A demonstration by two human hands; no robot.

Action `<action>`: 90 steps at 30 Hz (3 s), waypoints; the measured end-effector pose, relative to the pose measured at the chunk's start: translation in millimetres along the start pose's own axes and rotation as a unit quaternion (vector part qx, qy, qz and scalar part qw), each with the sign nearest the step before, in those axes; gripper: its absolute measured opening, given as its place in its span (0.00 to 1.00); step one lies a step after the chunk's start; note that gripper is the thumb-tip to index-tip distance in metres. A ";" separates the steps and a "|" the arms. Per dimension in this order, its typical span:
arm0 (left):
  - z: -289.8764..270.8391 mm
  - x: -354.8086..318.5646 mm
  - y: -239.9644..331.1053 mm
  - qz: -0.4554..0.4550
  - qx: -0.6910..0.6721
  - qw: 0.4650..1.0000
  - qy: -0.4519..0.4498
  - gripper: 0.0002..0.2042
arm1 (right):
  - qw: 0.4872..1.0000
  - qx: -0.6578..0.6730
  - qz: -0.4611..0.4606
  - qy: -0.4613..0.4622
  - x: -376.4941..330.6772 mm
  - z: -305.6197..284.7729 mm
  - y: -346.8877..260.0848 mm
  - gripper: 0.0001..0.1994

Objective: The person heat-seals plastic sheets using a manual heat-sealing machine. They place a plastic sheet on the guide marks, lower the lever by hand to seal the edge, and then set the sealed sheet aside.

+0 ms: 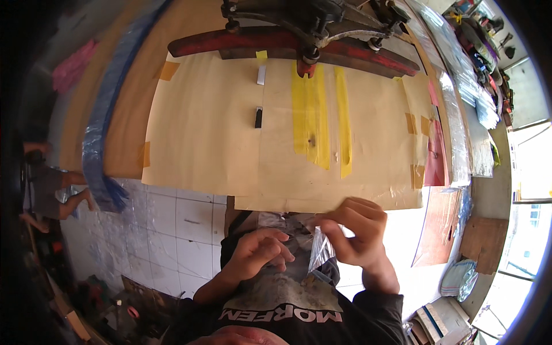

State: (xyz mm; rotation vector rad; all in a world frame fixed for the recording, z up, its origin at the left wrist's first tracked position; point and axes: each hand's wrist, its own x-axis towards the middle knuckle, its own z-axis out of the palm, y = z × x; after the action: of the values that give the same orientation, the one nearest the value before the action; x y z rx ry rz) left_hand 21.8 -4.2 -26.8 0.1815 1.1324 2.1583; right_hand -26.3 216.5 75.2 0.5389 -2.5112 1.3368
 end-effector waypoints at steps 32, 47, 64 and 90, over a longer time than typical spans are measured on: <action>7.5 12.6 0.6 0.023 0.010 0.999 0.021 0.14 | 0.972 0.033 0.199 0.118 -70.1 14.1 26.6 0.19; 35.0 19.5 -6.7 0.052 -0.021 0.998 0.027 0.14 | 0.966 0.098 0.239 0.021 -57.6 -5.9 14.0 0.23; 32.7 12.6 -6.3 0.076 0.190 0.947 -0.246 0.11 | 0.858 0.369 0.356 -0.002 108.2 -24.6 78.7 0.23; 16.1 13.2 29.1 -0.024 0.072 0.994 -0.082 0.12 | 0.916 -0.393 -0.026 -0.078 87.8 41.8 50.4 0.32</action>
State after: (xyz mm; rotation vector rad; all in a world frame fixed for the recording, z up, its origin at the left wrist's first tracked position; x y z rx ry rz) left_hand 3.7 3.7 3.0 0.3856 1.1842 1.9811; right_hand -128.9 189.3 48.2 0.5188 -2.8277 0.1855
